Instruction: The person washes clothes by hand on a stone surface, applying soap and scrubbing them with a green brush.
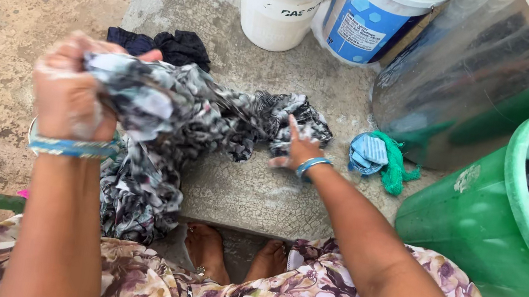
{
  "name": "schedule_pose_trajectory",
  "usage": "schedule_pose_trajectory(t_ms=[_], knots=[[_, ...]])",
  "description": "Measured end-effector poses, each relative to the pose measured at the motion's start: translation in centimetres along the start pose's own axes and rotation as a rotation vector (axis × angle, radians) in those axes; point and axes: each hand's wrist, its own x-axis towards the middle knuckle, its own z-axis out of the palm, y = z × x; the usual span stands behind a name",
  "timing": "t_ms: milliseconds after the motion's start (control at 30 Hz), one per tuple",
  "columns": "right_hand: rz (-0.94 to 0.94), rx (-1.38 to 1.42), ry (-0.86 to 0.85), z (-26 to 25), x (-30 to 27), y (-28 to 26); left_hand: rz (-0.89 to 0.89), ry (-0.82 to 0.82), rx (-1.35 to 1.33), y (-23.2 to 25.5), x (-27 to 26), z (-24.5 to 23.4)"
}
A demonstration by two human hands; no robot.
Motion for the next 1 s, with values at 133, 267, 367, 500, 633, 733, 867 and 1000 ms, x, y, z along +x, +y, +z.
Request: schedule_pose_trajectory(t_ms=[133,267,367,500,633,733,867,1000], knots=[[-0.003,0.000,-0.002,3.1,1.6,-2.0,-0.136,0.115,-0.058,3.9,-3.1,5.8],[-0.174,0.000,0.165,12.4,9.2,-1.1,-0.213,-0.253,-0.373,4.7,-5.5,9.1],[-0.196,0.005,0.123,15.3,12.7,0.9,-0.180,-0.170,-0.262,4.6,-6.2,9.3],[-0.296,0.238,0.666,7.5,16.2,6.9,0.018,0.048,0.092,6.4,-4.3,4.2],[0.001,0.650,1.126,-2.6,17.6,13.3,0.187,-0.020,0.345,5.0,-2.0,-1.4],[-0.228,0.840,1.316,-6.5,16.9,16.6,0.311,-0.076,0.692,2.6,-1.6,-2.6],[-0.209,0.961,0.940,-8.5,12.0,14.0,0.019,-0.079,1.389,-2.5,-1.5,-2.3],[-0.528,0.352,0.499,-10.1,3.7,2.6,-0.124,-0.320,1.563,-10.8,-3.4,0.5]])
